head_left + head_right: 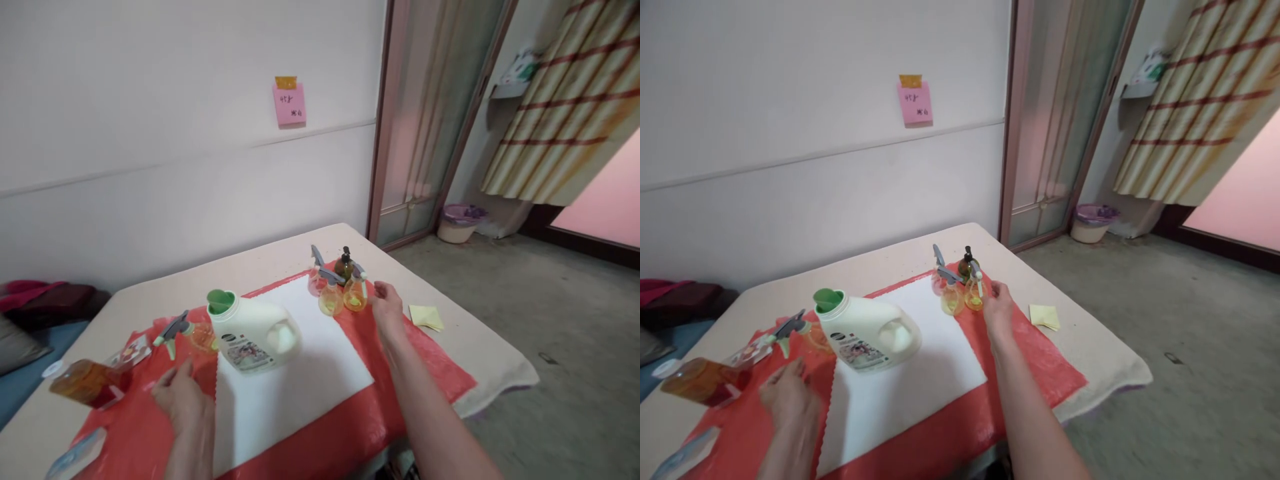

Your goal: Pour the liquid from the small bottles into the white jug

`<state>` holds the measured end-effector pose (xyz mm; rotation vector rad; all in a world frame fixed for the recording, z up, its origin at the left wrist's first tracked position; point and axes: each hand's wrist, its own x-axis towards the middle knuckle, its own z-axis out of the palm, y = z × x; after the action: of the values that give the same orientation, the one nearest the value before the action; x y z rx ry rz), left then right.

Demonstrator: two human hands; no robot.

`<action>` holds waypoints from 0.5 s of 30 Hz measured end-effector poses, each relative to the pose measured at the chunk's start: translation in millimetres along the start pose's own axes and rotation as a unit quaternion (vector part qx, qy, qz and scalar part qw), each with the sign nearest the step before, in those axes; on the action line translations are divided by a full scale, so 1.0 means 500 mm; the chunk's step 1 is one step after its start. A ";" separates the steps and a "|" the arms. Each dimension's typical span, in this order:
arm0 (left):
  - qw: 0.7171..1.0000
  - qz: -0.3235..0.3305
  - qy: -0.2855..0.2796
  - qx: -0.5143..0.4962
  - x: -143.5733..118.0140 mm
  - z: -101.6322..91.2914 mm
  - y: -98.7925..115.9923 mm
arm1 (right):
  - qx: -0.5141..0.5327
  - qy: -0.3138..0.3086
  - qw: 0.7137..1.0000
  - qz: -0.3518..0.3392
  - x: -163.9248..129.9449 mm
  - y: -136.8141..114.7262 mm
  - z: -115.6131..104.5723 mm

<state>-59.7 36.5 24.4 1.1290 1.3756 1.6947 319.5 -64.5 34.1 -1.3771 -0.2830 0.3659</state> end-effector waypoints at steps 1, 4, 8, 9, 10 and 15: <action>0.998 -0.006 0.057 -0.003 -0.008 -0.002 0.007 | -0.014 -0.004 1.000 -0.001 0.001 0.005 0.004; 0.984 0.034 0.171 -0.039 -0.034 0.005 0.053 | -0.047 -0.021 0.999 -0.003 0.009 0.015 0.012; 0.970 0.185 0.144 -0.066 -0.081 0.028 0.133 | -0.055 -0.092 0.994 0.015 0.017 0.024 0.019; 0.969 0.189 0.142 -0.066 -0.096 0.034 0.149 | -0.049 -0.108 0.993 0.023 0.017 0.023 0.021; 0.971 0.182 0.137 -0.071 -0.111 0.039 0.161 | -0.041 -0.119 0.991 0.032 0.015 0.020 0.023; 0.984 0.142 0.055 -0.093 -0.177 0.045 0.176 | 0.021 -0.162 0.983 0.081 -0.024 -0.036 0.025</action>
<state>-1.8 -52.9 93.4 1.1804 1.1310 2.0693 305.1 -61.1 54.4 -1.3002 -0.4292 0.7292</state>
